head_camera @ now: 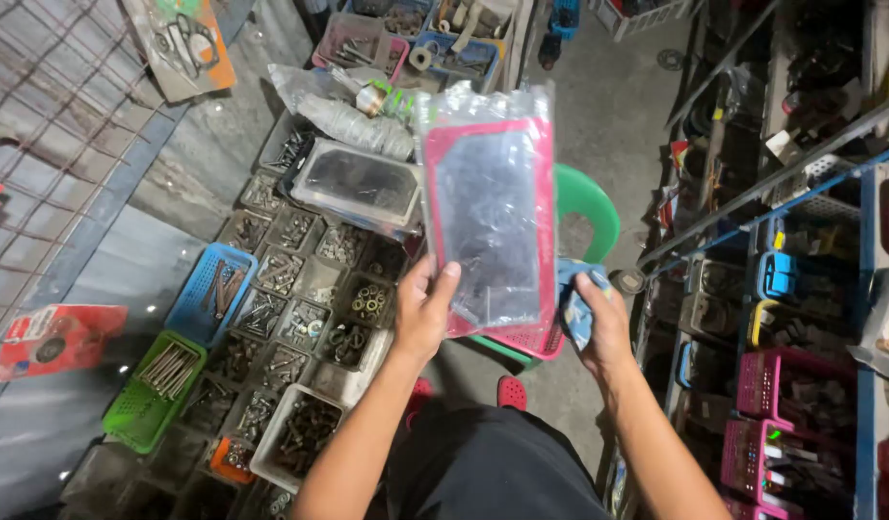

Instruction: The person wipes a rectangular plastic package with a blue cloth, turning it over to clean both sides. They then pick up a green and white cylindrical object and wipe it with the same cloth.

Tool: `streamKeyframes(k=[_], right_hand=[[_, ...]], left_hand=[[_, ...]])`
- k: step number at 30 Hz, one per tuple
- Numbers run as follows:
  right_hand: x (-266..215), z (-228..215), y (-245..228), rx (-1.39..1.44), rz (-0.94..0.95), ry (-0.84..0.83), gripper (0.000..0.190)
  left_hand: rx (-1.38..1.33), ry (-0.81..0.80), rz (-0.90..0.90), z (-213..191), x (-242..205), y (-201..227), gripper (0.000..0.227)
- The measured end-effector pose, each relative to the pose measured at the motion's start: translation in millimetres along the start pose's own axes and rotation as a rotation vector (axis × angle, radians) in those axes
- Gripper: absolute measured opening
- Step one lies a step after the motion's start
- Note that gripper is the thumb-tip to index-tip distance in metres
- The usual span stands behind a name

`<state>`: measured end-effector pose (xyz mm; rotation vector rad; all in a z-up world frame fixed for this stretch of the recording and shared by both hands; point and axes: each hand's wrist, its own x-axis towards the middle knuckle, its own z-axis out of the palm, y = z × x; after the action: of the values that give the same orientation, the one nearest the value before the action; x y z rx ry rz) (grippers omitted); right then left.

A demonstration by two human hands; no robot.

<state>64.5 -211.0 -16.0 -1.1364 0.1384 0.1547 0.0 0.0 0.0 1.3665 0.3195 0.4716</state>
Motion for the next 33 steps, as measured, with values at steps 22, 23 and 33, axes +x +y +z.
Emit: streamKeyframes(k=[22,23,33], right_hand=[[-43,97,40,0.265,-0.076,0.007,0.017],[-39,92,48,0.28,-0.042,0.026,0.017],[-14,33,68,0.198,0.009,0.068,0.016]], left_hand=[[0.014,-0.025,0.221,-23,8,23,0.015],[0.009,-0.038,0.228,-23,10,19,0.018],[0.721,-0.028,1.269,-10,23,117,0.03]])
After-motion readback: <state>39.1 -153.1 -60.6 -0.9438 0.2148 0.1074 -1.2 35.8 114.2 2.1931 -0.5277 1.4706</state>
